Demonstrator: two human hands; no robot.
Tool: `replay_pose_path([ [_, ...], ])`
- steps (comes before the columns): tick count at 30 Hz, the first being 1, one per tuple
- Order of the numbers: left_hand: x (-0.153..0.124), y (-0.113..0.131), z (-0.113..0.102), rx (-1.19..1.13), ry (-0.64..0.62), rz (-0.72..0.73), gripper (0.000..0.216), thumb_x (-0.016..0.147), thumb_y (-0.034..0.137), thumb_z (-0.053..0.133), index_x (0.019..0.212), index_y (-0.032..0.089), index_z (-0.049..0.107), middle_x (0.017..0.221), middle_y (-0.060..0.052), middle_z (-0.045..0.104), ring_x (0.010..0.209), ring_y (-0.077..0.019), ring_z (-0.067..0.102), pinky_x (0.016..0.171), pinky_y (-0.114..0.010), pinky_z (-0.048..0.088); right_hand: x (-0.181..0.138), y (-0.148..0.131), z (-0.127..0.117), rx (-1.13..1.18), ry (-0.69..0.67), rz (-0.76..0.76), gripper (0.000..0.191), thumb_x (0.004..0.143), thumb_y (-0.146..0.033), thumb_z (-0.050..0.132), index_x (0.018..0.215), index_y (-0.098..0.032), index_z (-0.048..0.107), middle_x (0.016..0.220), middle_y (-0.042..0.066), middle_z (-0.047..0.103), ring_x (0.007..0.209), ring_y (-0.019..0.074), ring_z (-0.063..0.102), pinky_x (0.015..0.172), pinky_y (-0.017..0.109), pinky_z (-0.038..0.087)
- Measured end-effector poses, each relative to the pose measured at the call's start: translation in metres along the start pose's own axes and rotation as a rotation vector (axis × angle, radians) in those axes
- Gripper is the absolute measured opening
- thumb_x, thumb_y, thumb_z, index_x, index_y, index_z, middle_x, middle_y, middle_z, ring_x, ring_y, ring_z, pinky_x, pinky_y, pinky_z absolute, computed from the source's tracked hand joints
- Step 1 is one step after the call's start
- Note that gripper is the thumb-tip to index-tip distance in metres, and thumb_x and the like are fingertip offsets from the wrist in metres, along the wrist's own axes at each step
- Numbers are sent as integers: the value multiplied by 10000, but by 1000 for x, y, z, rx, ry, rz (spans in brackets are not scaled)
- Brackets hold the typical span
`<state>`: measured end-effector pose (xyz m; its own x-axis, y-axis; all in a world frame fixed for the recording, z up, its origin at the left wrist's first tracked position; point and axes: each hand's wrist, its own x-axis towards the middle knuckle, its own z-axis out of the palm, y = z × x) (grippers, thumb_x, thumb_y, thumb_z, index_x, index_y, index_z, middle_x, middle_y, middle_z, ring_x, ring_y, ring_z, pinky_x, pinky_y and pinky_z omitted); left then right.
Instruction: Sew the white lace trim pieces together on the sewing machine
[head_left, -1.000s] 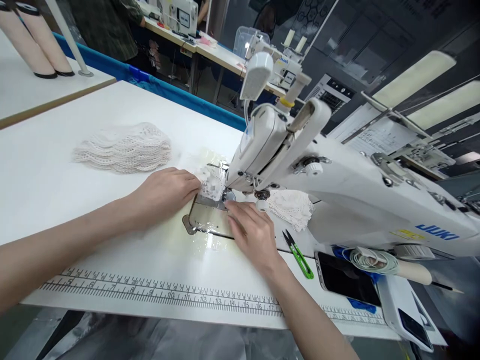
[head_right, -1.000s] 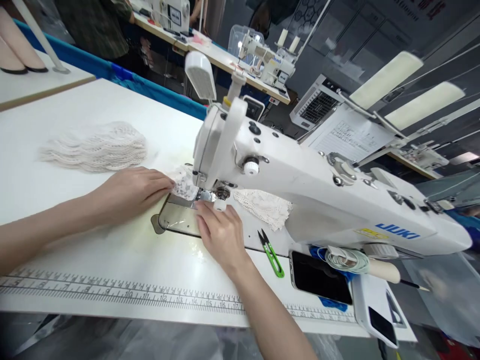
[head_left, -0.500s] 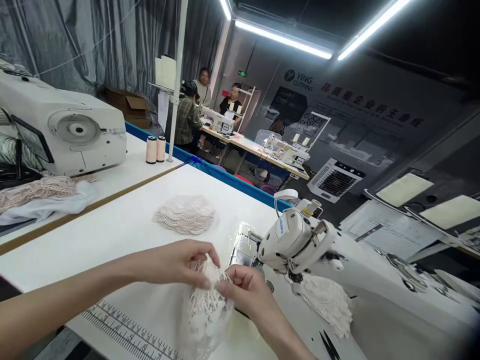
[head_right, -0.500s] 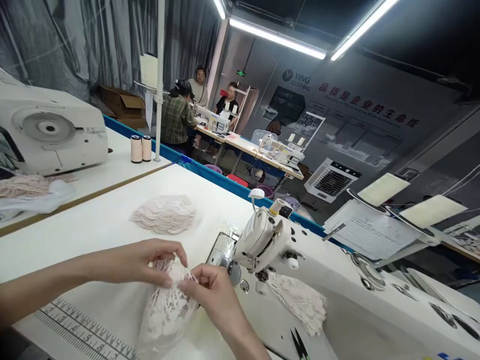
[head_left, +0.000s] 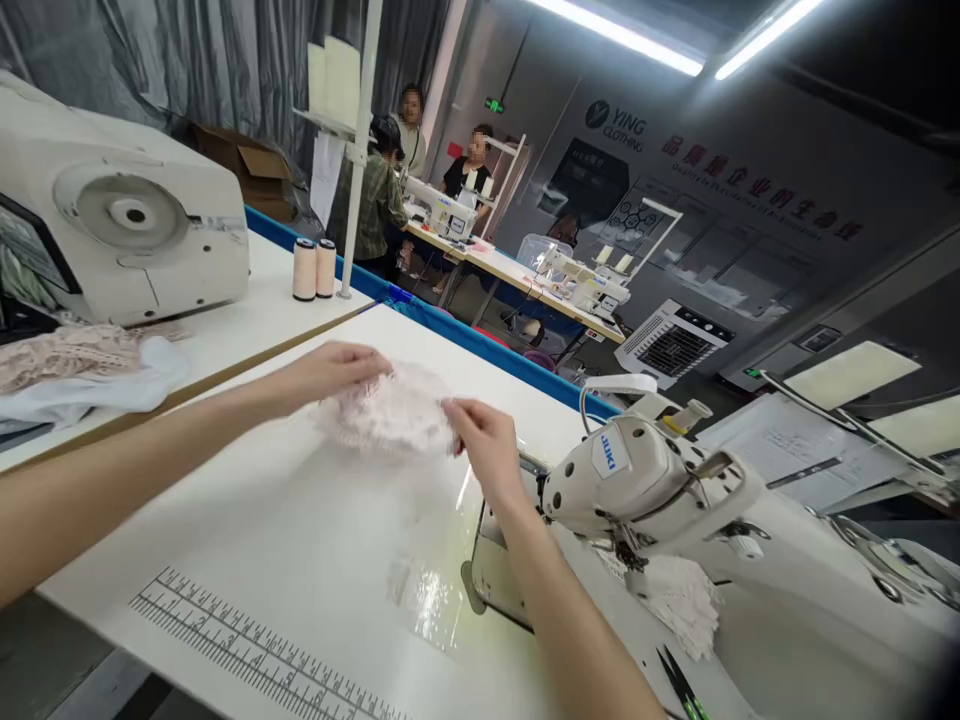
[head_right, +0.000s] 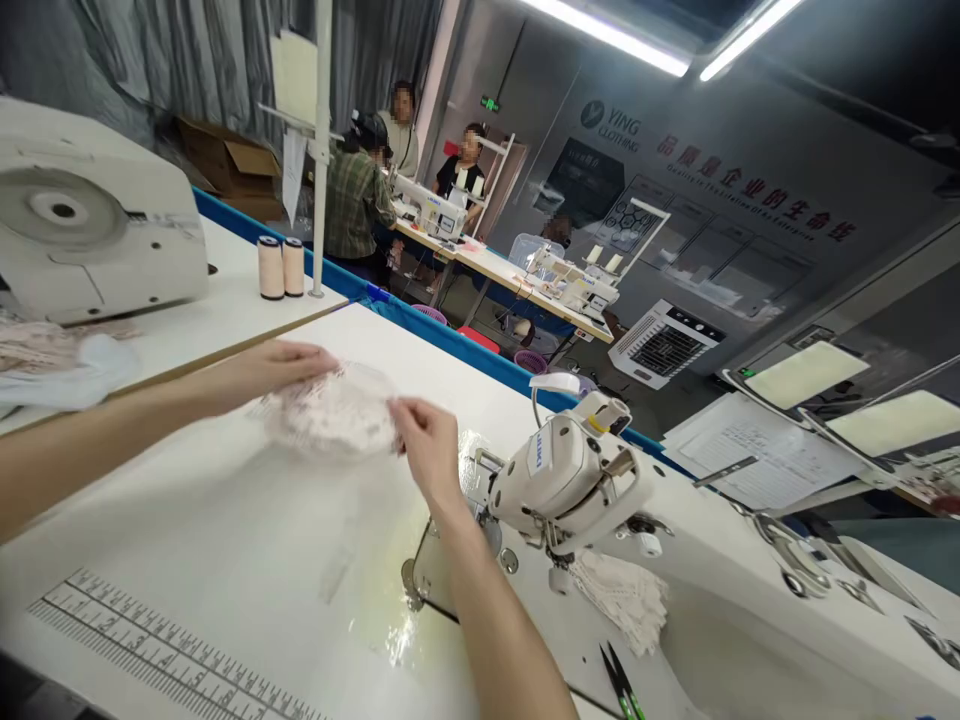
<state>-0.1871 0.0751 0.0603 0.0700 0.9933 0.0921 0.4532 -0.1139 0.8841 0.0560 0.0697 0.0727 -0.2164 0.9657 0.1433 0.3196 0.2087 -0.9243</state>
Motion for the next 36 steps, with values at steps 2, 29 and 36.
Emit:
replay_pose_path([
  [2,28,-9,4,86,33,-20,529,821,724,567,840,216,713,672,-15,646,625,-181,597,513,-266,436,27,13,6,-48,57,27,437,851,-610,631,849,-195,767,663,-16,611,566,120,479,550,258,426],
  [29,29,-32,21,657,147,416,513,1012,579,379,1067,281,793,1153,-25,814,1048,-272,757,883,-350,552,-109,46,-62,-612,-59,-178,257,959,-183,571,898,-271,805,632,-36,686,570,143,620,559,238,426],
  [36,14,9,41,694,278,652,409,1060,471,399,1022,215,715,1054,-55,804,1012,-279,713,951,-442,463,-184,81,-165,-980,126,-381,315,904,-36,527,958,-248,754,1049,80,788,979,264,752,784,384,622],
])
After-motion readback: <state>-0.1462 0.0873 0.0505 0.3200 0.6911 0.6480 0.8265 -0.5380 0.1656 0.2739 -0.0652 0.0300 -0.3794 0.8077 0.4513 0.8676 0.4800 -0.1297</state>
